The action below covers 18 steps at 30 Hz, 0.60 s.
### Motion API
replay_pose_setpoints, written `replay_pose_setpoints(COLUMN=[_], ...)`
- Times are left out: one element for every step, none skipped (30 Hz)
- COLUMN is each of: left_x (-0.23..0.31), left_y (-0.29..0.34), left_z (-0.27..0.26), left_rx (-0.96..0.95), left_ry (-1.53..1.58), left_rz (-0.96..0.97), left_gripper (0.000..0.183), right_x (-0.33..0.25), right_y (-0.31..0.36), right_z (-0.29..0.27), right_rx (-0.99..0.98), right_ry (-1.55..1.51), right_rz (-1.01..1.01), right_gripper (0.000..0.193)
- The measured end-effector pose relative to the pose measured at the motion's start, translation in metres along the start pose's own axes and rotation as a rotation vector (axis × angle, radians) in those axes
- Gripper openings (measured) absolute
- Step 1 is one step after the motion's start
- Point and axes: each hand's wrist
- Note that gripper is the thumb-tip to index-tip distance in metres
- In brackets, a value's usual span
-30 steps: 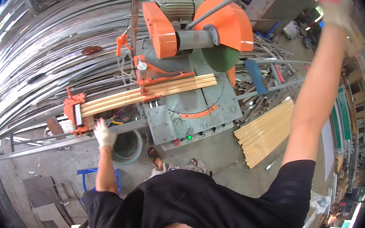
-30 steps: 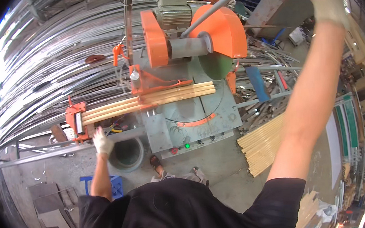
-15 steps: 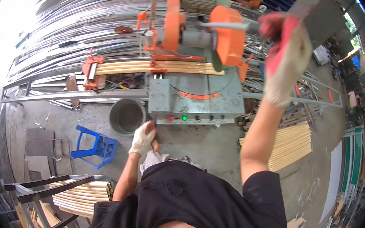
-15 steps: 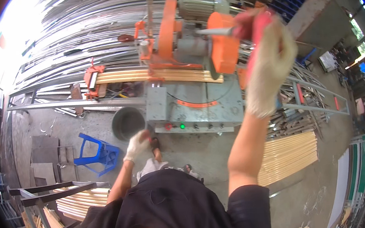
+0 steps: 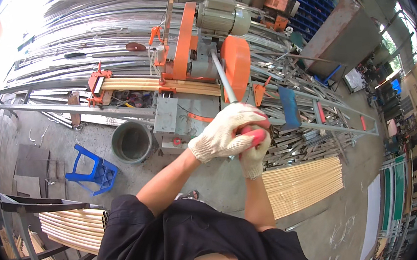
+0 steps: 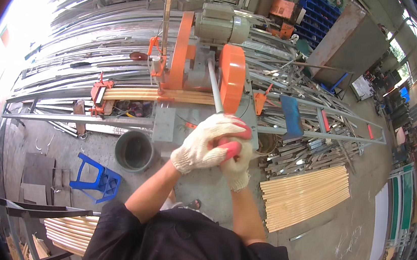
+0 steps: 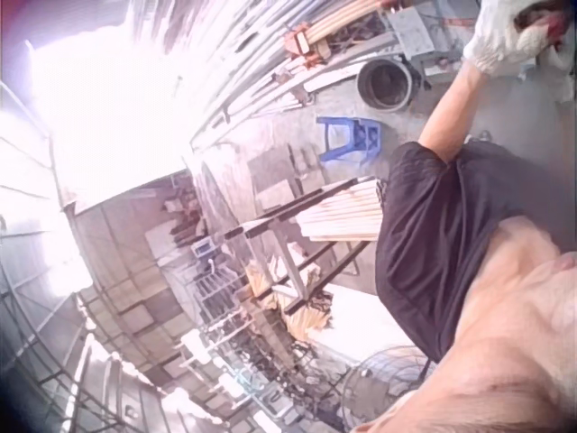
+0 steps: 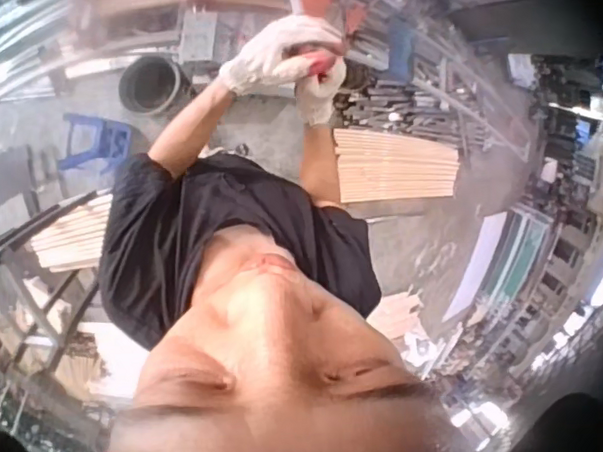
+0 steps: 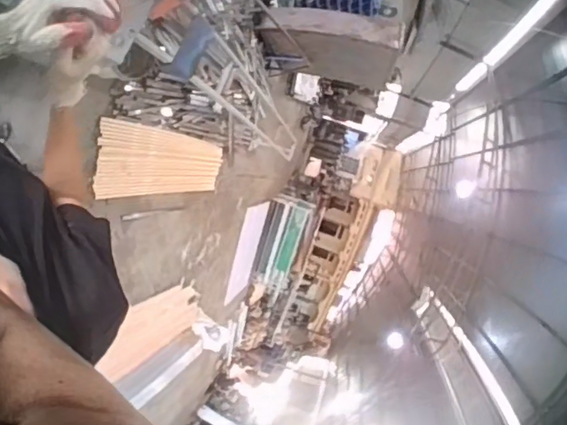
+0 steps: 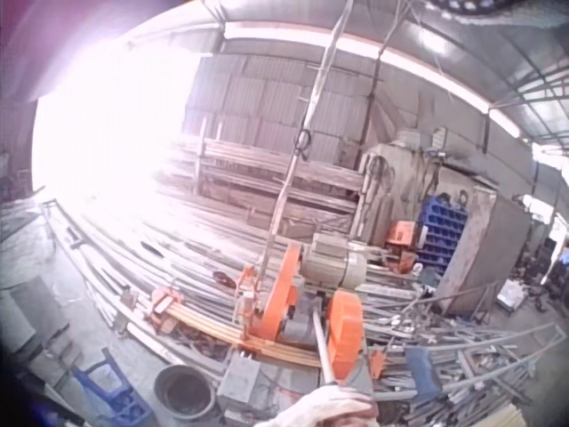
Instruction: The person picks up several long plastic tubes, places them into a circular saw machine, clamps them, and uses a lever to cut them. They then remove the cut pieces and place them on a nearby rack, repeating the process.
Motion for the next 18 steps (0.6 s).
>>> replay_pose_setpoints(left_x=[-0.004, -0.006, -0.008, -0.012, -0.014, -0.016, -0.019, -0.022, -0.023, -0.024, -0.024, -0.022, -0.022, -0.022, -0.022, -0.023, -0.023, -0.022], left_y=[0.006, 0.013, 0.017, 0.019, 0.021, 0.024, 0.025, 0.025, 0.026, 0.026, 0.026, 0.025, 0.026, 0.027, 0.028, 0.029, 0.030, 0.029], left_z=[0.003, 0.004, 0.010, 0.015, 0.019, 0.022, 0.024, 0.024, 0.025, 0.025, 0.024, 0.023, 0.022, 0.021, 0.021, 0.019, 0.018, 0.018], left_rx=[-0.041, 0.038, 0.039, 0.109, 0.179, 0.185, 0.190, 0.198, 0.202, 0.203, 0.191, 0.181, 0.186, 0.189, 0.197, 0.193, 0.205, 0.198], left_ry=[0.113, 0.138, 0.142, 0.149, 0.155, 0.157, 0.161, 0.173, 0.184, 0.186, 0.204, 0.221, 0.219, 0.191, 0.164, 0.155, 0.152, 0.193], left_rz=[-0.062, -0.030, -0.029, 0.005, 0.039, 0.029, 0.026, 0.047, 0.060, 0.050, 0.069, 0.090, 0.083, 0.088, 0.093, 0.110, 0.101, 0.111], left_gripper=[0.035, 0.032, 0.032, 0.032, 0.031, 0.033, 0.033, 0.033, 0.033, 0.033, 0.032, 0.032, 0.032, 0.031, 0.031, 0.030, 0.030, 0.030], right_x=[-0.007, -0.010, -0.011, -0.011, -0.012, -0.013, -0.015, -0.017, -0.017, -0.017, -0.017, -0.017, -0.017, -0.016, -0.015, -0.013, -0.012, -0.008], right_y=[0.000, -0.001, -0.001, -0.001, -0.001, -0.001, -0.003, -0.004, -0.001, 0.001, 0.003, 0.003, 0.003, 0.003, 0.004, 0.005, 0.006, 0.011], right_z=[0.002, 0.005, 0.006, 0.007, 0.009, 0.012, 0.015, 0.017, 0.018, 0.018, 0.019, 0.020, 0.021, 0.022, 0.022, 0.023, 0.024, 0.022], right_rx=[-0.058, -0.115, -0.117, -0.098, -0.079, -0.084, -0.055, -0.028, -0.030, -0.014, 0.001, -0.003, -0.008, -0.014, -0.026, -0.030, -0.036, -0.016], right_ry=[0.062, 0.124, 0.128, 0.190, 0.250, 0.254, 0.279, 0.303, 0.302, 0.324, 0.345, 0.341, 0.348, 0.354, 0.349, 0.368, 0.386, 0.400], right_rz=[0.032, 0.064, 0.065, 0.024, -0.018, -0.014, -0.073, -0.133, -0.123, -0.108, -0.094, -0.087, -0.096, -0.106, -0.100, -0.115, -0.130, -0.125], right_gripper=[0.024, 0.024, 0.024, 0.023, 0.024, 0.024, 0.023, 0.021, 0.021, 0.020, 0.019, 0.019, 0.019, 0.020, 0.020, 0.019, 0.019, 0.021])
Point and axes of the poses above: each hand's wrist, its own y-axis away from the middle knuckle, its own z-axis out of the palm, x = y × z, and after that the axes turned 10 degrees about -z, right-handed
